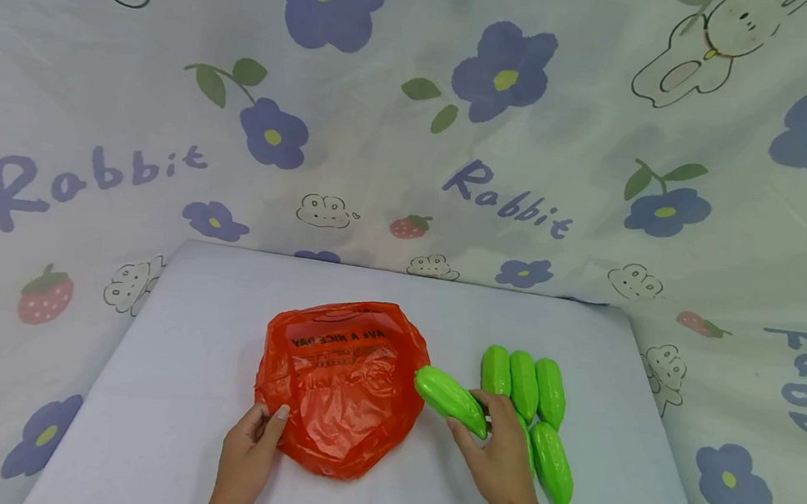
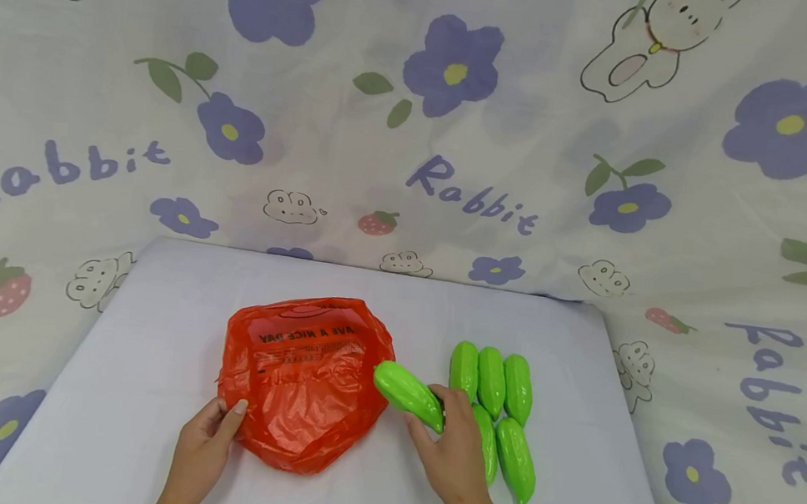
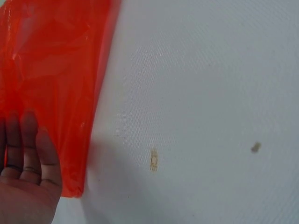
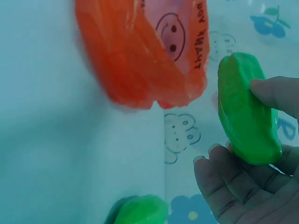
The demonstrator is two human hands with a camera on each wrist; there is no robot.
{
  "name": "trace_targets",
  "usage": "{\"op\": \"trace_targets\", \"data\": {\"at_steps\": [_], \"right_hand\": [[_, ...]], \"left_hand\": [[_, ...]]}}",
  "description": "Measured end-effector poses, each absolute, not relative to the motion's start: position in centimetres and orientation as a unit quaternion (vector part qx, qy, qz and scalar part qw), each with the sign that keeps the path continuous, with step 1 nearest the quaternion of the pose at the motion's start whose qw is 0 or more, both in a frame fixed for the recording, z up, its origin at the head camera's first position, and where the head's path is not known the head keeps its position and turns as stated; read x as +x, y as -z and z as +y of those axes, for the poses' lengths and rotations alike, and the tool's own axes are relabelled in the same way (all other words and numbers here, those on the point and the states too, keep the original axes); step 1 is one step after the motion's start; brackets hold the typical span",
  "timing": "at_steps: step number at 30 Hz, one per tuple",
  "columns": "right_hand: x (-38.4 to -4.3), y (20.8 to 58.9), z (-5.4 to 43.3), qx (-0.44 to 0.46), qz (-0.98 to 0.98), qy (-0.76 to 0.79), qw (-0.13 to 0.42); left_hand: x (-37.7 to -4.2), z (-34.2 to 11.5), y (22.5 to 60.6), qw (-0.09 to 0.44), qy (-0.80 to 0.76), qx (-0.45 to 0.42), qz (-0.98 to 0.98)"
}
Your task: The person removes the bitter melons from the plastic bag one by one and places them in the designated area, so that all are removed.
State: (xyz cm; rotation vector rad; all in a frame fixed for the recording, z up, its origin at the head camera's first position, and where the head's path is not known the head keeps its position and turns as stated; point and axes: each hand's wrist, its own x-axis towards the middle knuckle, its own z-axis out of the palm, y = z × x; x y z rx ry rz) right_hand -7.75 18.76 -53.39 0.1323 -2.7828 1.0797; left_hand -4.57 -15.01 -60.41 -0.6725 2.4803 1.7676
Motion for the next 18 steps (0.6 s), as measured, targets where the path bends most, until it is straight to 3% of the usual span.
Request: {"op": "trace_targets", "data": {"at_steps": [18], "right_hand": [[-4.8,55.6,21.6,-0.088,-0.939,-0.329,0.056]], "left_hand": [[-4.7,-14.9,60.6,0.008,-0.573,-0.213,0.792]]}}
